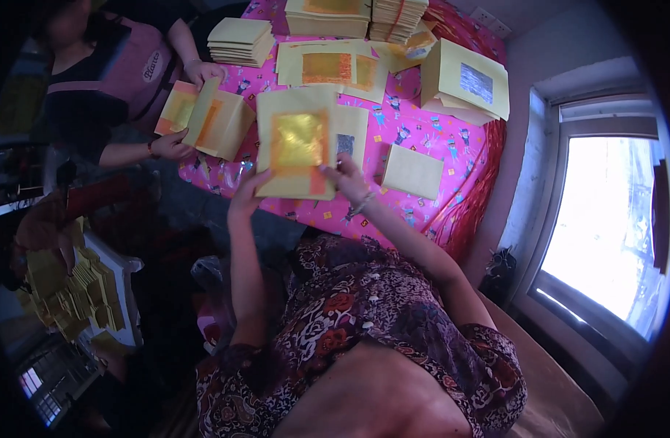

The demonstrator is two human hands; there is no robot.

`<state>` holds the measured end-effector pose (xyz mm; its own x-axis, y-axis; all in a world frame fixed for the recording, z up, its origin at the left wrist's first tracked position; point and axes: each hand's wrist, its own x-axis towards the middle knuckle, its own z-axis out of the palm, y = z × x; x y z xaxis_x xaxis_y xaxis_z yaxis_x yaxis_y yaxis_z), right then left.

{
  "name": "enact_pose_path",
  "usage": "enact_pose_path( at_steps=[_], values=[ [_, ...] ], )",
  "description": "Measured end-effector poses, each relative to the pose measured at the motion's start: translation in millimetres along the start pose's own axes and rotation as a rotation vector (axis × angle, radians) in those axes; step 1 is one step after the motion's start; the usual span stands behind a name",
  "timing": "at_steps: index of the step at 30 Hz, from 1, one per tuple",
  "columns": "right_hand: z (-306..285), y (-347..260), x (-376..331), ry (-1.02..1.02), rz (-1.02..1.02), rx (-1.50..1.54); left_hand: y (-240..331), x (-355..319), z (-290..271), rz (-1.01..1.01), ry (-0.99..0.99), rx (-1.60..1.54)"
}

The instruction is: Applying gold and silver foil to joss paper sheets and organizing them into stacks.

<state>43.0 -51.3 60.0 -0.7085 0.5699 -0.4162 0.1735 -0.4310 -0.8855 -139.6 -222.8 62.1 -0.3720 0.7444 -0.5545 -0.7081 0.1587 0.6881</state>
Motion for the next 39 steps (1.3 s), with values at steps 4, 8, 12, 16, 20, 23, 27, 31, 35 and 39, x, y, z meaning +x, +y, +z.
enact_pose_path(
  at_steps=[4, 8, 12, 16, 20, 23, 27, 31, 35, 39],
  values=[
    [40.1, 59.3, -1.8, -0.005, -0.06, -0.219, -27.7, -38.6, -53.8, 0.091, 0.084, 0.101],
    [63.1, 93.4, -9.8, -0.029, -0.058, -0.368, -51.9, -63.6, -86.7, 0.016, 0.147, 0.011],
    [76.5, 82.5, -26.7, -0.111, 0.191, -0.293, -78.3, -71.3, -110.9, 0.042, 0.133, 0.002],
    [76.9, 107.9, -15.0, -0.048, 0.334, -0.147, -81.9, -57.3, -114.0, 0.027, 0.093, 0.022],
    [73.7, 127.2, -3.4, 0.003, 0.361, -0.031, -77.2, -39.8, -117.8, 0.022, 0.077, 0.089],
    [75.9, 142.7, 6.7, -0.031, 0.343, 0.052, -71.2, -30.9, -124.1, 0.03, 0.072, 0.114],
    [75.4, 170.0, 23.9, -0.009, 0.309, 0.02, -66.1, -23.9, -125.2, -0.014, 0.111, 0.139],
    [71.7, 177.8, 28.6, -0.014, 0.354, 0.109, -65.6, -15.3, -124.9, -0.001, 0.1, 0.147],
    [82.1, 172.0, 31.6, -0.024, 0.424, 0.258, -52.7, -5.8, -131.5, -0.017, 0.084, 0.251],
    [81.8, 148.8, 23.5, -0.119, 0.486, 0.347, -36.5, 9.1, -141.9, -0.055, 0.093, 0.374]
  ],
)
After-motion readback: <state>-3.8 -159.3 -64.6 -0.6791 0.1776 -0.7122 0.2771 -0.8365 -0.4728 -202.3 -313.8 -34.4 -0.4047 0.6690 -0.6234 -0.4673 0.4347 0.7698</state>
